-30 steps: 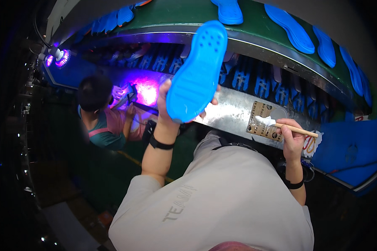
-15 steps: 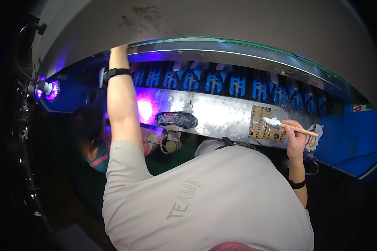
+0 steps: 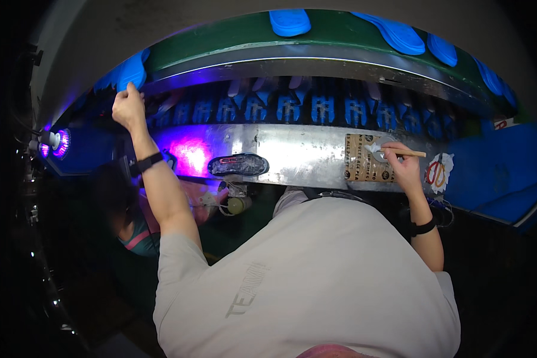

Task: Applying glue to shoe insoles with a brush and placing them into a conveyor machine.

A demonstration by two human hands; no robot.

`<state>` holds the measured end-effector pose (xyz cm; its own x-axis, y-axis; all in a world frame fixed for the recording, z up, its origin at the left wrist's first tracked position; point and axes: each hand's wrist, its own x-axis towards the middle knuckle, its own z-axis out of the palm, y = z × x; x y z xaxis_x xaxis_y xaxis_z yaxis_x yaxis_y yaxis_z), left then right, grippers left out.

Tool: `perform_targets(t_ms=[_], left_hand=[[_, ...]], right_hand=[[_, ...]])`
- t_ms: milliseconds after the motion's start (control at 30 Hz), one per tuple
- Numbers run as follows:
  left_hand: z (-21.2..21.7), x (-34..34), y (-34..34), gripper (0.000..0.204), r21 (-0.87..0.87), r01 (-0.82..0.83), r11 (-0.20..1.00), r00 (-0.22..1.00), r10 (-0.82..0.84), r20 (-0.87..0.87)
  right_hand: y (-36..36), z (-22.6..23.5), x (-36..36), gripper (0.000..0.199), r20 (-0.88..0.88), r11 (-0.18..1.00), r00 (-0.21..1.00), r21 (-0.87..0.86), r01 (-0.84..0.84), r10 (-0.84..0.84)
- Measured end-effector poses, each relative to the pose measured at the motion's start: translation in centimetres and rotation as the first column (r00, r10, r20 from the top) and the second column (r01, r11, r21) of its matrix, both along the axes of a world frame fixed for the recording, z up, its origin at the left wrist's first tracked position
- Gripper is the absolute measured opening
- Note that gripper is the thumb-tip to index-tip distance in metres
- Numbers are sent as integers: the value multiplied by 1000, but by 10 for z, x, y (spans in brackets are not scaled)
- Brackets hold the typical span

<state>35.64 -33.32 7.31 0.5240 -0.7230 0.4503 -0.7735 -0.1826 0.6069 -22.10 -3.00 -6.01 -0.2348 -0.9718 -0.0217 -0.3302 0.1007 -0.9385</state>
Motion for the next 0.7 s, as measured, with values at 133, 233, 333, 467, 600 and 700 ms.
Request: perform_targets(t_ms=[133, 233, 333, 467, 600, 700], left_hand=[[1, -24, 89, 30, -398, -80, 914, 827, 284, 486], [25, -37, 147, 31, -554, -122, 824, 863, 364, 350], [20, -45, 165, 32, -615, -96, 783, 916, 312, 253], [-2, -99, 175, 11, -689, 104, 717, 918, -336, -210], [-36, -136, 202, 17, -498, 412, 763, 317, -632, -707], [-72, -162, 227, 23, -410, 448, 794, -116, -403, -908]], right_hand=[[4, -37, -29, 19, -221, 998, 974, 12, 58, -54], [0, -51, -46, 23, -382, 980, 924, 167, 105, -34], [3, -71, -60, 24, -436, 969, 899, 200, 141, -41], [5, -107, -72, 25, -446, 993, 894, 90, 77, -29], [5, -126, -77, 23, -501, 994, 865, 84, 74, -22], [4, -76, -61, 22, -427, 981, 902, 141, 133, -61]])
